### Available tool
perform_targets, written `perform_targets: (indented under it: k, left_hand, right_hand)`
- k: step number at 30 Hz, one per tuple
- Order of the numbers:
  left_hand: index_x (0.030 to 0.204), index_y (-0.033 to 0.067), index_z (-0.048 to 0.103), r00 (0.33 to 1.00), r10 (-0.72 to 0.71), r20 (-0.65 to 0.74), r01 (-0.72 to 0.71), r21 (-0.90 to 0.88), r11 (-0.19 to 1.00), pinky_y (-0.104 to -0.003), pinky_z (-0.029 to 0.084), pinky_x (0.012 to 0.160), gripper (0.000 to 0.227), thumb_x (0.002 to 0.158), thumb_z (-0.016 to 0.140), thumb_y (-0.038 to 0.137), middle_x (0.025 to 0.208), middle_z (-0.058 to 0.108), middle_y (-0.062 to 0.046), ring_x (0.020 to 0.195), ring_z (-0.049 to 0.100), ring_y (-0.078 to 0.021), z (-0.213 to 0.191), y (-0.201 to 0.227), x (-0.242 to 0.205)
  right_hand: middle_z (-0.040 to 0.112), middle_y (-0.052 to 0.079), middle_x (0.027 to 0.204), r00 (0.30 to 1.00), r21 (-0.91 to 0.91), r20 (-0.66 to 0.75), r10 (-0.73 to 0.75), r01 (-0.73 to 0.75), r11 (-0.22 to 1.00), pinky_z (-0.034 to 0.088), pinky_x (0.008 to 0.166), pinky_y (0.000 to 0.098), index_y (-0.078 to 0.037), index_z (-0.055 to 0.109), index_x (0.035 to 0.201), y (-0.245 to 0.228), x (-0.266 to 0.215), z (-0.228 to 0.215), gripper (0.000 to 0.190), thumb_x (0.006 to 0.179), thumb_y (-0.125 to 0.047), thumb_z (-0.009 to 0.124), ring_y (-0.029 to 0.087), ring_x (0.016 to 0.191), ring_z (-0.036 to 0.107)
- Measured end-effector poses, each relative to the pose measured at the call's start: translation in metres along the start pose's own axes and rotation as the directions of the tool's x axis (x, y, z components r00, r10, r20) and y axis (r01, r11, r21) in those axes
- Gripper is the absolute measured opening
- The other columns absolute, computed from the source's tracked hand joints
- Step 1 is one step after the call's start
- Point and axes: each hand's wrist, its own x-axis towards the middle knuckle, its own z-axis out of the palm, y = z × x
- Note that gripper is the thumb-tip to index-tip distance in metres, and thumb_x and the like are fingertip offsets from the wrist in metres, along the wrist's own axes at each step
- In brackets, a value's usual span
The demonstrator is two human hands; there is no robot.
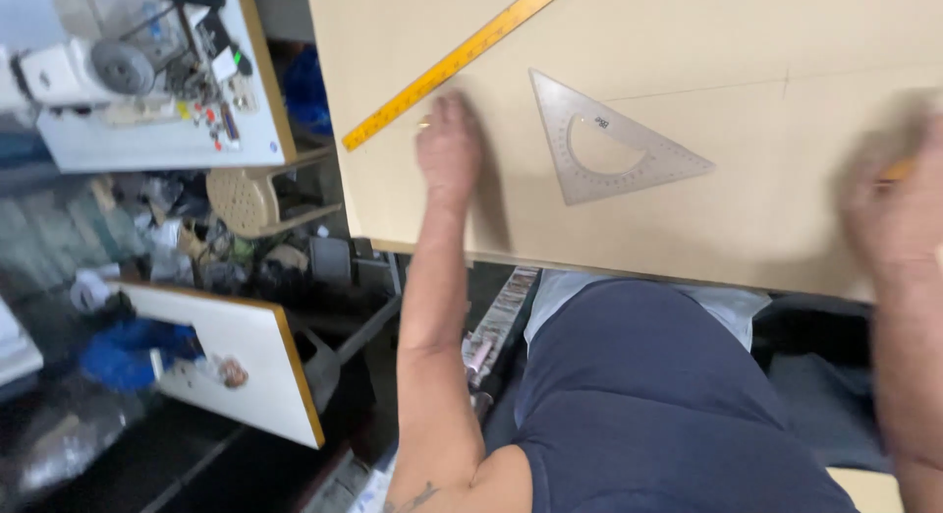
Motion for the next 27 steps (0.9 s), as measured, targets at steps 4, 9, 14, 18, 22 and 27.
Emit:
perform_targets:
  k: [4, 9, 14, 18, 22, 27]
  left_hand:
    - [0.145, 0.0065, 0.050, 0.992, 0.074, 0.106, -0.082, 0.072, 0.994, -0.044, 0.055, 0.089, 0.053, 0.095, 0.056, 0.023, 0.130, 0.064, -0.012, 0.108, 0.066, -0.0324, 0.037, -0.069, 0.029]
    - [0.128, 0.0076, 0.059, 0.927, 0.320, 0.194, -0.334, 0.047, 0.941, -0.042, 0.053, 0.083, 0.038, 0.090, 0.058, 0.006, 0.101, 0.062, -0.008, 0.086, 0.061, -0.0295, 0.056, -0.123, 0.081]
    - [0.130, 0.0056, 0.062, 0.914, 0.402, -0.062, -0.397, 0.076, 0.915, -0.041, 0.053, 0.086, 0.039, 0.092, 0.055, 0.007, 0.108, 0.065, -0.009, 0.096, 0.062, -0.0301, 0.047, -0.112, 0.136]
    - [0.144, 0.0023, 0.051, 0.724, 0.690, 0.004, -0.685, -0.111, 0.720, -0.051, 0.046, 0.106, 0.053, 0.092, 0.053, 0.011, 0.142, 0.057, -0.018, 0.128, 0.056, -0.0354, 0.018, -0.007, 0.096]
    - [0.155, 0.0137, 0.045, 0.615, 0.787, 0.050, -0.719, -0.376, 0.585, -0.056, 0.032, 0.121, 0.068, 0.099, 0.066, 0.047, 0.161, 0.039, -0.014, 0.147, 0.036, -0.0385, 0.000, 0.013, 0.030]
    - [0.154, 0.0156, 0.047, 0.851, 0.488, 0.194, -0.421, -0.306, 0.854, -0.054, 0.038, 0.117, 0.073, 0.094, 0.068, 0.050, 0.164, 0.038, -0.012, 0.150, 0.037, -0.0351, -0.008, -0.050, -0.040]
  right_hand:
    - [0.063, 0.016, 0.094, 0.987, -0.112, 0.132, -0.096, 0.111, 0.988, 0.045, 0.068, 0.0480, -0.005, 0.063, 0.131, -0.202, 0.010, -0.044, 0.036, 0.097, -0.018, 0.062, 0.036, 0.082, 0.061]
    - [0.070, 0.022, 0.121, 0.991, -0.093, 0.023, -0.133, 0.134, 0.987, 0.051, 0.090, 0.0504, -0.001, 0.061, 0.138, -0.299, -0.014, 0.000, 0.053, 0.091, -0.024, 0.071, 0.041, 0.113, 0.063]
    - [0.061, 0.032, 0.132, 0.986, -0.013, -0.087, -0.140, 0.139, 0.990, 0.048, 0.103, 0.0604, 0.008, 0.052, 0.139, -0.320, -0.015, 0.017, 0.048, 0.099, -0.011, 0.068, 0.054, 0.119, 0.054]
    - [0.060, 0.031, 0.134, 0.986, -0.037, -0.089, -0.138, 0.135, 0.990, 0.049, 0.102, 0.0613, 0.007, 0.054, 0.136, -0.324, -0.009, 0.015, 0.044, 0.098, -0.011, 0.067, 0.052, 0.118, 0.055]
    - [0.054, 0.035, 0.145, 0.992, 0.087, 0.095, -0.084, 0.076, 0.993, 0.034, 0.113, 0.0646, 0.008, 0.049, 0.143, -0.330, 0.005, 0.007, 0.053, 0.096, -0.013, 0.064, 0.055, 0.129, 0.050]
    - [0.055, 0.034, 0.142, 0.984, 0.161, 0.132, -0.119, 0.097, 0.982, 0.034, 0.109, 0.0626, 0.010, 0.047, 0.138, -0.342, 0.009, -0.008, 0.054, 0.092, -0.012, 0.062, 0.054, 0.117, 0.051]
